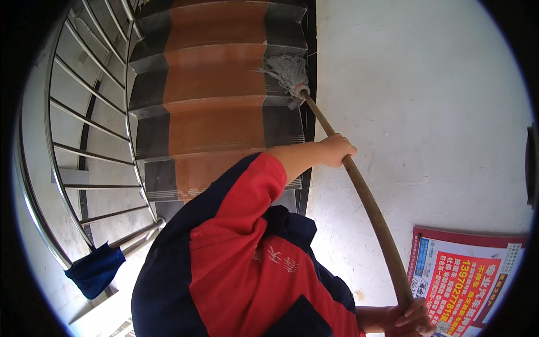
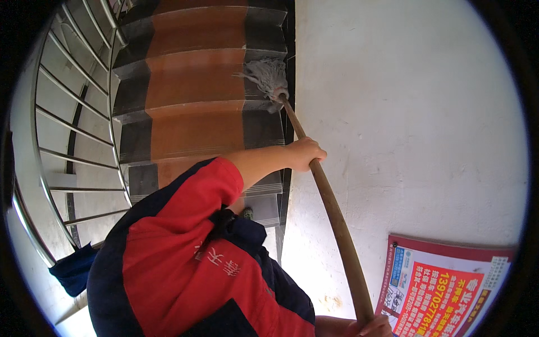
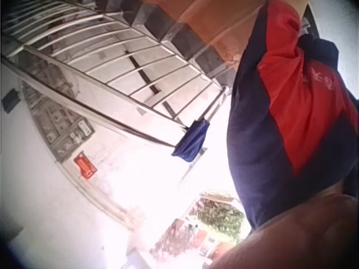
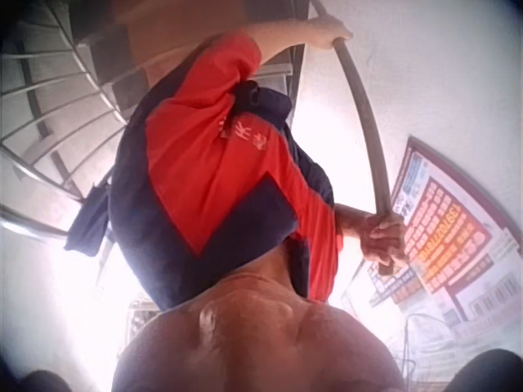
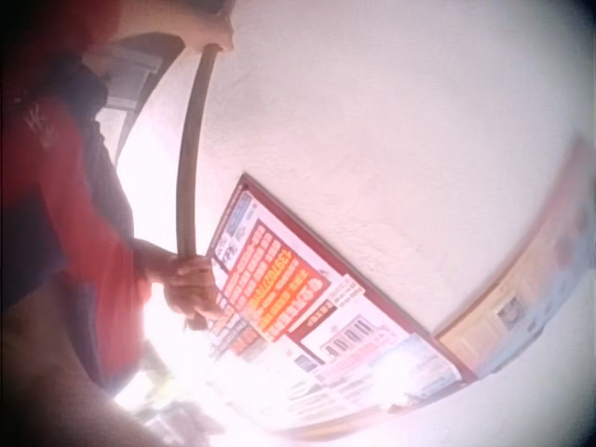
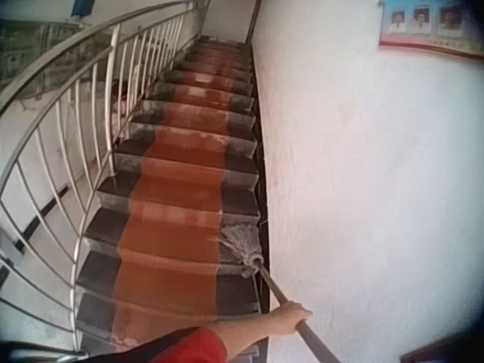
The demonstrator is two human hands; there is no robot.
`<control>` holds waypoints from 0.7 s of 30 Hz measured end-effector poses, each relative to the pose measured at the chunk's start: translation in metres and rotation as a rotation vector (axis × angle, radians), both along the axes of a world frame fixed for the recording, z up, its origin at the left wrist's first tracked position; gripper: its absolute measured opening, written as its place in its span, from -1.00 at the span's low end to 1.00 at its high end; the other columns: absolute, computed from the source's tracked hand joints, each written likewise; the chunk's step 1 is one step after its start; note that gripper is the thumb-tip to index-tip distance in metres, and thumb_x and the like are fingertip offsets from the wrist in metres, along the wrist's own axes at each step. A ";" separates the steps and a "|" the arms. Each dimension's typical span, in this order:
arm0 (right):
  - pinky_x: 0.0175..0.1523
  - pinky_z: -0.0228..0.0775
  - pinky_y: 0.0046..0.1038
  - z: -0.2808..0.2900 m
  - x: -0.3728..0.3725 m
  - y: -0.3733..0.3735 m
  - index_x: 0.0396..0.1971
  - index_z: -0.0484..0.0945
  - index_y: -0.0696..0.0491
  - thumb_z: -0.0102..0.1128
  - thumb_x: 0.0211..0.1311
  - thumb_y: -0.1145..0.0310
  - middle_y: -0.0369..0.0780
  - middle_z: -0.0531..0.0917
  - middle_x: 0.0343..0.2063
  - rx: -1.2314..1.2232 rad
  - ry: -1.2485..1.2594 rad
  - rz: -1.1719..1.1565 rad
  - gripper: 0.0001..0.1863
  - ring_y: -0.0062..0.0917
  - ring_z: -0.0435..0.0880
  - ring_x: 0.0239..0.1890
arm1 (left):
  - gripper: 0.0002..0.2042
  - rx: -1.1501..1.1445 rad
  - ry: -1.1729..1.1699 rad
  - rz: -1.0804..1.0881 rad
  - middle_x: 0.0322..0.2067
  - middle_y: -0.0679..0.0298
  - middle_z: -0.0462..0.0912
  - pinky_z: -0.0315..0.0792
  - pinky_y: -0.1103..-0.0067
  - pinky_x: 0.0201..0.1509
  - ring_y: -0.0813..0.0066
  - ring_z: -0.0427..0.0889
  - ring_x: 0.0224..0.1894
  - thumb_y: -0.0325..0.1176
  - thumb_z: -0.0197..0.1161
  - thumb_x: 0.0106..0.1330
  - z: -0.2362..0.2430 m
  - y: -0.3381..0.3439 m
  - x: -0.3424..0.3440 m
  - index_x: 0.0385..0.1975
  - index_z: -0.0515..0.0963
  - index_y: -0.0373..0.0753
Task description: The person mops the steps of a stairwell and wipes the metal handrail with a cloth.
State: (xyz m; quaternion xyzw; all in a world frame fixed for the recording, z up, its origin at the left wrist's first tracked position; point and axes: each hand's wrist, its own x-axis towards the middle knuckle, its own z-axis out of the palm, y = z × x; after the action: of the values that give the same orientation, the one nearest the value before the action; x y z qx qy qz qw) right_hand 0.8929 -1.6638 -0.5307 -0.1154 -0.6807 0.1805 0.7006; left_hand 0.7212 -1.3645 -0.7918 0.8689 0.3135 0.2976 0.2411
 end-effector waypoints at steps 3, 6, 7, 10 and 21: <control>-0.41 0.30 -0.55 0.014 -0.016 0.021 -0.33 0.32 -0.01 -0.12 0.31 0.20 -0.48 0.23 -0.85 0.004 0.095 0.145 -0.82 -0.74 0.26 -0.77 | -0.82 -0.013 -0.025 0.006 -0.66 0.19 0.45 0.27 0.33 -0.29 0.13 0.51 -0.42 -0.54 0.25 -0.19 0.010 -0.022 -0.030 -0.59 0.39 -0.18; -0.41 0.31 -0.57 0.008 -0.028 0.039 -0.50 0.25 -0.05 -0.15 0.33 0.20 -0.49 0.21 -0.86 -0.014 0.303 0.365 -0.78 -0.76 0.26 -0.78 | -0.80 -0.025 0.032 0.126 -0.59 0.17 0.50 0.26 0.35 -0.23 0.13 0.51 -0.38 -0.47 0.28 -0.18 0.010 -0.048 -0.080 -0.53 0.42 -0.17; -0.42 0.32 -0.59 0.003 -0.030 0.045 -0.61 0.24 -0.08 -0.13 0.32 0.21 -0.49 0.22 -0.86 -0.021 0.278 0.386 -0.72 -0.78 0.28 -0.76 | -0.79 -0.004 0.044 0.182 -0.58 0.16 0.50 0.26 0.35 -0.22 0.13 0.52 -0.37 -0.45 0.29 -0.18 0.006 -0.056 -0.101 -0.51 0.43 -0.16; -0.42 0.27 -0.64 -0.013 -0.038 0.070 -0.66 0.21 -0.07 0.00 0.25 0.31 -0.46 0.19 -0.90 -0.128 0.278 0.450 -0.71 -0.77 0.25 -0.78 | -0.80 -0.005 0.064 0.326 -0.54 0.20 0.54 0.27 0.37 -0.14 0.18 0.52 -0.31 -0.44 0.28 -0.15 0.013 -0.078 -0.160 -0.48 0.45 -0.14; -0.33 0.10 -0.46 -0.059 -0.206 0.112 -0.52 0.30 -0.04 0.21 0.16 0.28 -0.42 0.33 -0.79 -0.448 -0.054 0.585 -0.75 -0.68 0.35 -0.72 | -0.76 0.247 -0.113 1.086 -0.50 0.24 0.53 0.30 0.36 -0.18 0.14 0.50 -0.29 -0.58 0.23 -0.20 -0.028 -0.176 -0.417 -0.48 0.44 -0.17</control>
State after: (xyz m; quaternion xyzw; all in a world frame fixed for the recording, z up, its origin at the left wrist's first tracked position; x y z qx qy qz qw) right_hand 0.6869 -1.5516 -0.5893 -0.0709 -0.6467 0.5145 0.5586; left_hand 0.3046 -1.5408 -0.8198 0.5870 0.6654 0.4599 -0.0341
